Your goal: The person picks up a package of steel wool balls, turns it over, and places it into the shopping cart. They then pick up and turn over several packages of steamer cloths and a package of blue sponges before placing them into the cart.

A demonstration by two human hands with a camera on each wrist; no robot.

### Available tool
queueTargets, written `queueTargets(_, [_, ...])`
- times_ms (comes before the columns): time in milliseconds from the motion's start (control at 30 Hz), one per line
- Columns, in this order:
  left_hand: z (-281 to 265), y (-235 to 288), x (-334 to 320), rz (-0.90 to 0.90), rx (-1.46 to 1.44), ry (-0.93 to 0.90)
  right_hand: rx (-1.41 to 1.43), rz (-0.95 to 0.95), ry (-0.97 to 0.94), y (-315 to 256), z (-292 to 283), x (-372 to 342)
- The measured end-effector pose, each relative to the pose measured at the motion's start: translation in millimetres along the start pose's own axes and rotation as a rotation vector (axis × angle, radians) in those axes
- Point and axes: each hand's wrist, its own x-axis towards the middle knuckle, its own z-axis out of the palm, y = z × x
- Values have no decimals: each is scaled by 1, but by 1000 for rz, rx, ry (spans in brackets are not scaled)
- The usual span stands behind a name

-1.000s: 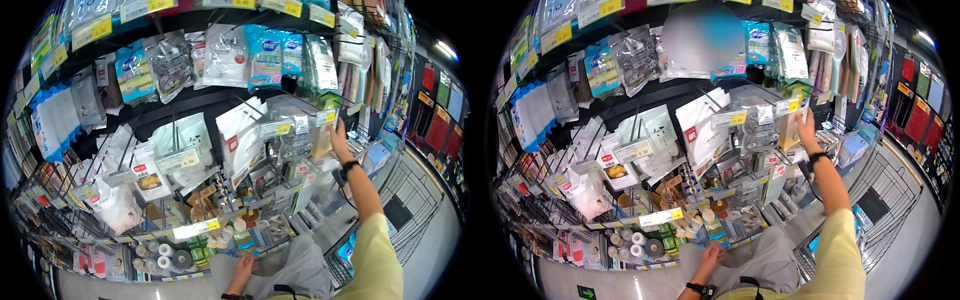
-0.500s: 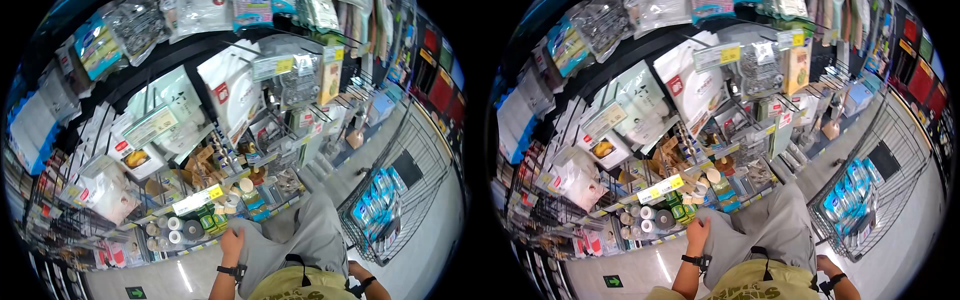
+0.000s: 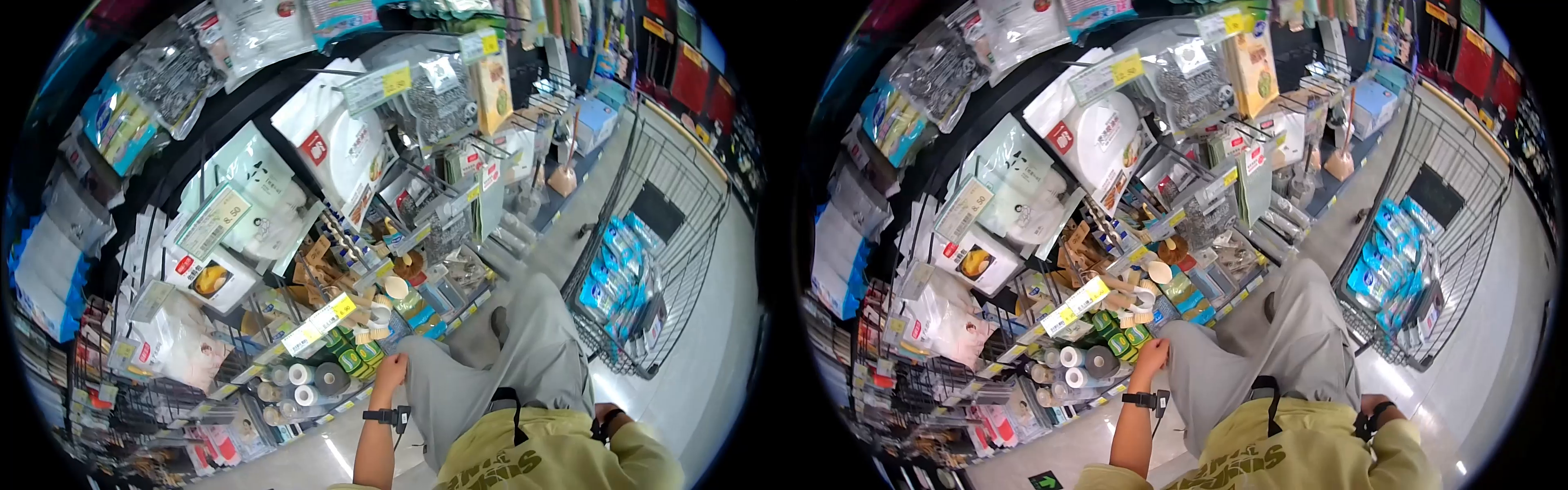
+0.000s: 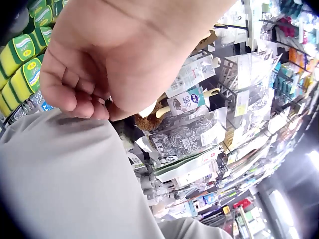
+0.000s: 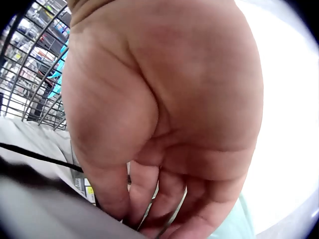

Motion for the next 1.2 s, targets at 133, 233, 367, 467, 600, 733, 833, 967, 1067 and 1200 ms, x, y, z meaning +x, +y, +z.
queueTargets(133, [-4, -3, 4, 1, 43, 92, -42, -29, 1, 0, 10, 3])
queueTargets(233, [-5, -1, 5, 220, 280, 269, -59, -40, 10, -2, 11, 4])
queueTargets(367, [-10, -2, 6, 193, 333, 260, -3, -30, 21, -5, 19, 2])
queueTargets(467, [-2, -15, 16, 204, 333, 242, 52, -27, 28, -9, 20, 4])
queueTargets(600, [4, -13, 27, 220, 362, 196, 193, -25, 40, -19, 36, 6])
queueTargets(733, [-5, 10, 9, 179, 495, 118, 444, -78, 53, -19, 73, 20])
queueTargets(833, [-4, 28, 14, 56, 643, 11, 665, -221, 69, -12, 92, 39])
queueTargets(967, [8, -2, 38, 134, 500, 15, 124, -334, 94, -44, 6, -16])
queueTargets(1067, [31, 4, 18, 378, 586, 266, 292, -448, 115, -76, -66, -72])
queueTargets(1200, [43, 2, 4, 528, 633, 477, 475, -654, 211, -121, -176, -135])
